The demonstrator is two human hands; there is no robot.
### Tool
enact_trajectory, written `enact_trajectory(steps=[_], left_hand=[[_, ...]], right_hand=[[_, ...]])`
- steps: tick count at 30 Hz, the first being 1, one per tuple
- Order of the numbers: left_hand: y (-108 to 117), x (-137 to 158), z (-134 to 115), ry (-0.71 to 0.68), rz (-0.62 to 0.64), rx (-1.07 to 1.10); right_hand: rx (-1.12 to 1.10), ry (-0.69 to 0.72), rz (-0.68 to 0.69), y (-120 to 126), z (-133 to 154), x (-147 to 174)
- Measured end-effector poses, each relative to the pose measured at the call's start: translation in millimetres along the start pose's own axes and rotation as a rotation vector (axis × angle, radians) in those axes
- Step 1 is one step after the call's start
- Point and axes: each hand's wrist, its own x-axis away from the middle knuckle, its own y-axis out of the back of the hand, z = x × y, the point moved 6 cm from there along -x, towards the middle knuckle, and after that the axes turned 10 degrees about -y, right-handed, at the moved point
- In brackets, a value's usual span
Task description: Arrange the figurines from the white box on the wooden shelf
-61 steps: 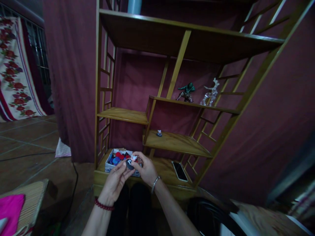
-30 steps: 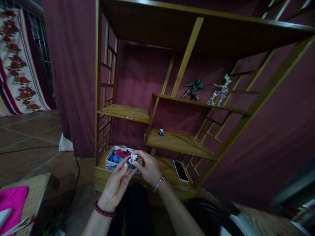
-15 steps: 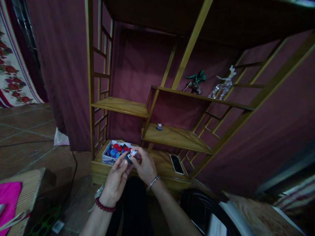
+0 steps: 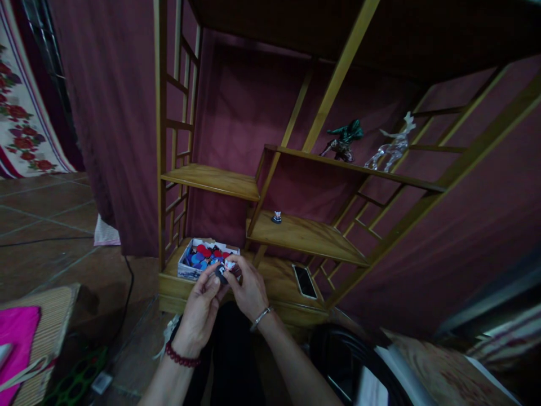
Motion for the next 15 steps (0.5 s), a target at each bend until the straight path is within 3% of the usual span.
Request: enact_trajectory(steps=[15], left_hand=[[8.9,1.8,14.1,0.111,-0.05,0.007]], right_hand=[[0.056,0.059,0.102,2.5,-5.5,2.2]])
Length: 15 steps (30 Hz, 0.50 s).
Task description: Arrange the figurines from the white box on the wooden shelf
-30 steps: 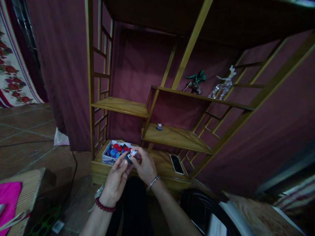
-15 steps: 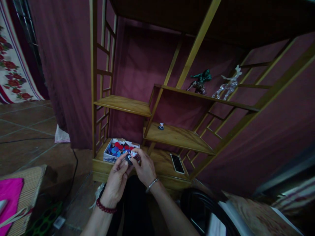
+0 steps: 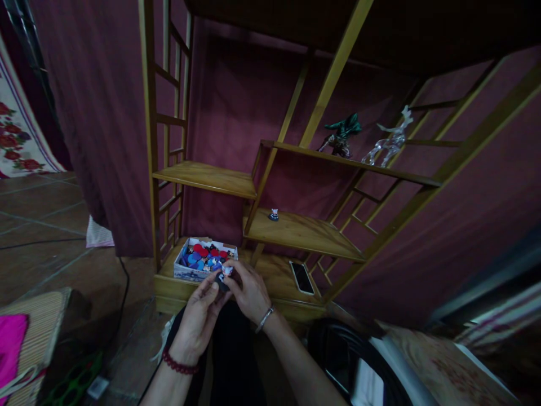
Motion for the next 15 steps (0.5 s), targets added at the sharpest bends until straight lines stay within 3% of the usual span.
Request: enact_trajectory(steps=[9,15], left_hand=[[-0.3,-1.4,6.1,0.022,0.03,0.015],[-5.1,-2.7,9.3,0.045,0.047,-0.005]], right_hand=[[-0.034,0.01,0.058,4.4,-5.8,-1.0],[-0.146,-0.068,0.065,6.1,-21.1,-0.2]])
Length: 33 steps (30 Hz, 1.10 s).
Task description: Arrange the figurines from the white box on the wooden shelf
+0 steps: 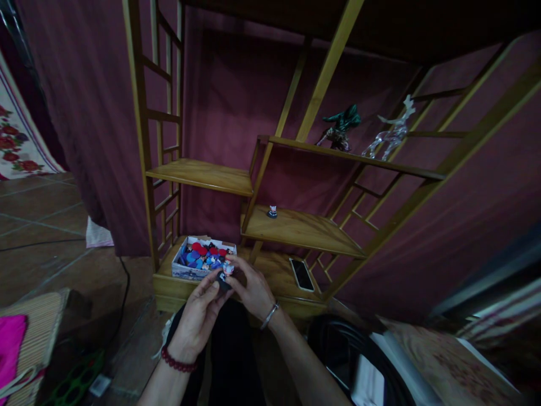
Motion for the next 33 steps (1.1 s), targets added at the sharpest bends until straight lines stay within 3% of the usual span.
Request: enact_trajectory(steps=[17,33], left_hand=[[-13.9,-9.6,19.0,0.015,-0.021,-0.012],[-33.0,-16.9,44.4,0.048,0.013,-0.005]], right_hand=[[-0.029,-0.033,-0.135,18.2,-24.0,0.8],[-0.019,-0.018,-0.117,49.4,-34.4,2.1]])
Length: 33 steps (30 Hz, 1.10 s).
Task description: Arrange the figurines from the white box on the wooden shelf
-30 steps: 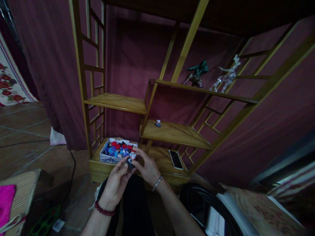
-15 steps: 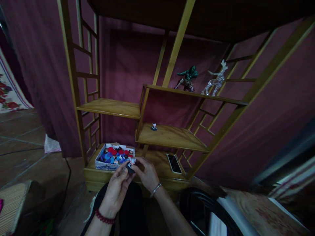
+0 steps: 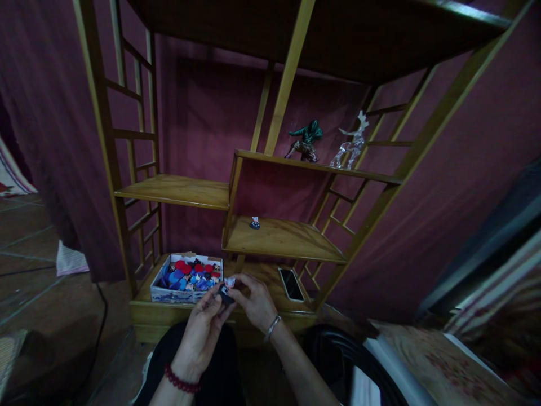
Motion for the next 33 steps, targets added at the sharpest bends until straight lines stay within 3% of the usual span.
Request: enact_trajectory(steps=[10,22,33], left_hand=[[-4.3,-7.3,8.6,0.018,-0.013,-0.005],[-32.4,-34.9,1.3,-0.01,0.109,-0.018],[-54.8,-61.4,10.9,-0.004,0.086,-0.01]], right_hand=[[0.011,0.025,0.051,10.1,-5.4,-5.3],[-0.065,0.028,0.024,29.5,-6.9,-35.0],[-0.124,0.006,0.0,48.6,-22.8,-56.9]])
